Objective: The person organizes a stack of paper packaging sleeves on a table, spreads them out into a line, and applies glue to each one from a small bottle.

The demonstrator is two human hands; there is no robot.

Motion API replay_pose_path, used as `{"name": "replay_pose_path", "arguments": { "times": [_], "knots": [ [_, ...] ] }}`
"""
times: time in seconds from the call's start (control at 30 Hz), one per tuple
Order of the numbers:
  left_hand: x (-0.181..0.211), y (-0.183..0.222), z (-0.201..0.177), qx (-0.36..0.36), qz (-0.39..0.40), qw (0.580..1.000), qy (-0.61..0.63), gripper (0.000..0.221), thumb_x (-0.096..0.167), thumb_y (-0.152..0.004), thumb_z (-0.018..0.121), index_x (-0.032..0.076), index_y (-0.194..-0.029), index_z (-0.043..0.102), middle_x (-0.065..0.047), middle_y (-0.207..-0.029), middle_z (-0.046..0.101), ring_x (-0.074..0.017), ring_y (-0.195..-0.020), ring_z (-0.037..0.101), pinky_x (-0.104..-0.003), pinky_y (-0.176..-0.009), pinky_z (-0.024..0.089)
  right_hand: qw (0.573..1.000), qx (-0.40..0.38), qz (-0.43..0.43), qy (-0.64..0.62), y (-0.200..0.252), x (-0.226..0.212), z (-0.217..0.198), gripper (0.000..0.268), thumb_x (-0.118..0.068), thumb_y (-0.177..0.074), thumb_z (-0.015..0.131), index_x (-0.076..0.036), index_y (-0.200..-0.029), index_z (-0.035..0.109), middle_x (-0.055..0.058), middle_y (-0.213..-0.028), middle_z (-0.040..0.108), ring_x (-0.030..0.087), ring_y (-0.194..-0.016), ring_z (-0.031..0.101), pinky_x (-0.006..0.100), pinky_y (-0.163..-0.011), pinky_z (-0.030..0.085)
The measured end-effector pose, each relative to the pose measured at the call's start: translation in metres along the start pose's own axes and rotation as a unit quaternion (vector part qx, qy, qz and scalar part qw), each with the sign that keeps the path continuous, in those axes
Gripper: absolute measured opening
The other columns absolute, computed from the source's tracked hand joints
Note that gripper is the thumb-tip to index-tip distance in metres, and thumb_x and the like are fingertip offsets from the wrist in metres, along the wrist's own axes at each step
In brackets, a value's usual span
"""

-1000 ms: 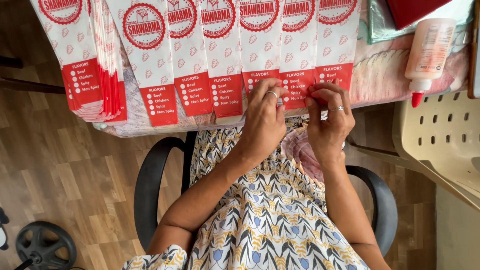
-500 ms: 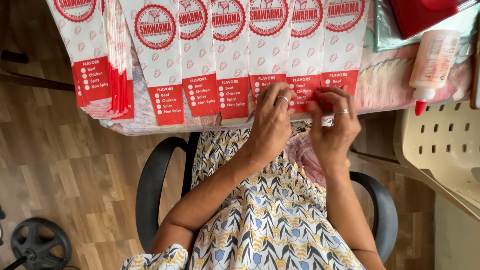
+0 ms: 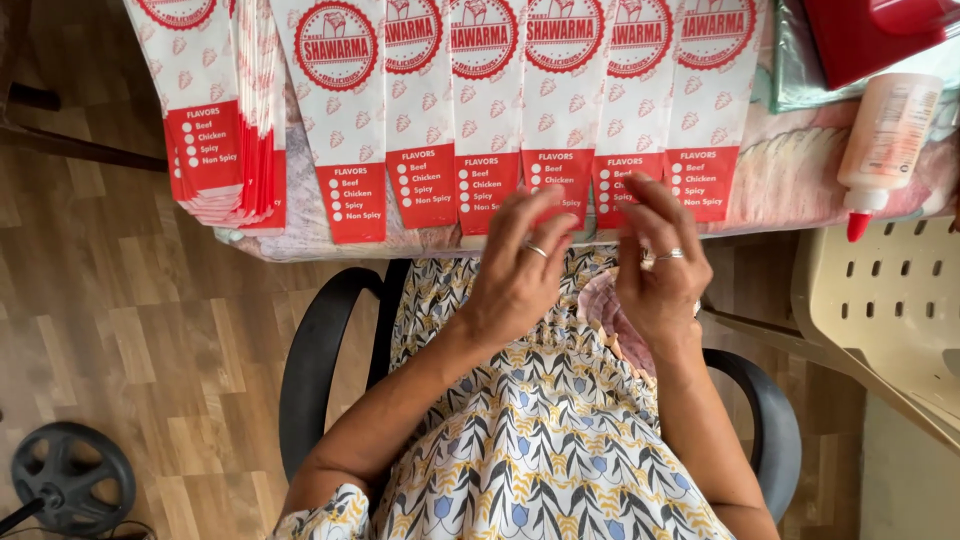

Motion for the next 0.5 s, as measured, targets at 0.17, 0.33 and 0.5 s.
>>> {"name": "replay_pose_path", "arguments": {
  "times": [0.17, 0.33, 0.5],
  "knots": [
    [-0.021, -0.002, -0.021, -0.052, -0.018, 0.998, -0.002, 0.03, -0.005, -0.09, 0.074, -0.002, -0.118, 0.065, -0.02, -0.149, 0.044, -0.032, -0.134, 0.056, -0.048, -0.124, 0.035, 0.996, -0.09, -0.016, -0.02, -0.002, -0.015, 0.023, 0.022, 0.005, -0.094, 0.074, 0.006, -0.117, 0.071, 0.023, -0.129, 0.067, 0.041, -0.121, 0.066, 0.052, -0.109, 0.049],
    [-0.029, 0.008, -0.018, -0.059, -0.021, 0.998, 0.031, 0.024, -0.004, -0.093, 0.072, -0.003, -0.117, 0.068, -0.02, -0.148, 0.045, -0.0305, -0.127, 0.064, -0.05, -0.124, 0.035, 0.995, -0.092, -0.033, -0.034, -0.004, -0.017, 0.024, 0.016, 0.004, -0.093, 0.076, 0.008, -0.108, 0.073, 0.022, -0.12, 0.071, 0.04, -0.113, 0.07, 0.053, -0.11, 0.048],
    [-0.025, 0.007, -0.024, -0.061, 0.015, 0.998, -0.007, 0.017, -0.001, -0.093, 0.075, 0.001, -0.109, 0.072, -0.016, -0.144, 0.052, -0.0256, -0.124, 0.067, -0.047, -0.126, 0.028, 0.994, -0.1, -0.037, -0.031, -0.001, -0.011, 0.022, 0.005, 0.0, -0.095, 0.075, 0.005, -0.096, 0.075, 0.019, -0.118, 0.074, 0.037, -0.112, 0.072, 0.049, -0.111, 0.05]
  ]
}}
Point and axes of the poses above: each hand's wrist, its own y-axis away from the middle knuckle, its own z-axis out of the palm, x = y × z, the point moved 6 cm from there along -y, towards the middle knuckle
